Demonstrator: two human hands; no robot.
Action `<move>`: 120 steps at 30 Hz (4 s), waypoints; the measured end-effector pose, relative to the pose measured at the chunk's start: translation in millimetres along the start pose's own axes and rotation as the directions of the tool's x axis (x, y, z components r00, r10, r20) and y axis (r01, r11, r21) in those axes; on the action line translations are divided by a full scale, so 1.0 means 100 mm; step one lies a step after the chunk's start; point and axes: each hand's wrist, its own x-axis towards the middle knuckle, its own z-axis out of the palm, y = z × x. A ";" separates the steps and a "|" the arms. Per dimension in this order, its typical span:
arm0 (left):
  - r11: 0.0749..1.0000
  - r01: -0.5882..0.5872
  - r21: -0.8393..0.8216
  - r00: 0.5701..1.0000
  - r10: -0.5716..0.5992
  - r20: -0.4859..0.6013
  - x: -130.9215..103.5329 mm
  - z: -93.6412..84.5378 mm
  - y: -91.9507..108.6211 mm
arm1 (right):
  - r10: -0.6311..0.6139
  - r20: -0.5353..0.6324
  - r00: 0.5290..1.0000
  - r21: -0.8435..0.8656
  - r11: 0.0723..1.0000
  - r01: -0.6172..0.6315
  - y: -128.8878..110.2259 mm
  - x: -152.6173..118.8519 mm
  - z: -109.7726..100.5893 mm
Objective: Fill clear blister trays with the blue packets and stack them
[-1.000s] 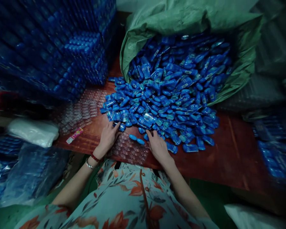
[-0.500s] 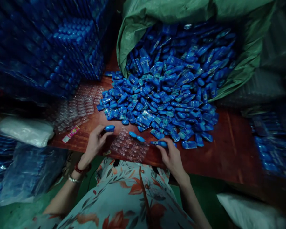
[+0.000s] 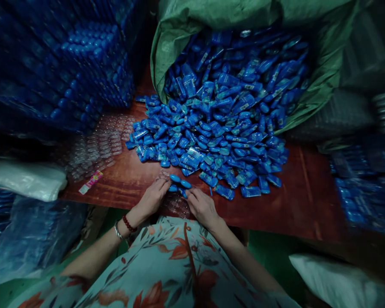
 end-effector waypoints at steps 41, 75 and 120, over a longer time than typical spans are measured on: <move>0.993 0.117 -0.021 0.968 -0.119 -0.221 -0.07 0.21 0.08 | 0.200 0.410 0.890 -0.211 0.970 -0.121 -0.23 0.36 -0.30; 0.871 0.456 0.181 0.879 -0.409 -0.243 0.60 -0.01 -0.25 | 0.713 -0.105 0.693 0.112 0.701 -0.705 0.55 -0.62 -0.08; 0.969 -0.134 0.206 0.989 0.120 0.081 -0.11 -0.07 0.23 | 0.107 -0.017 0.994 0.013 0.994 -0.107 -0.08 -0.22 0.10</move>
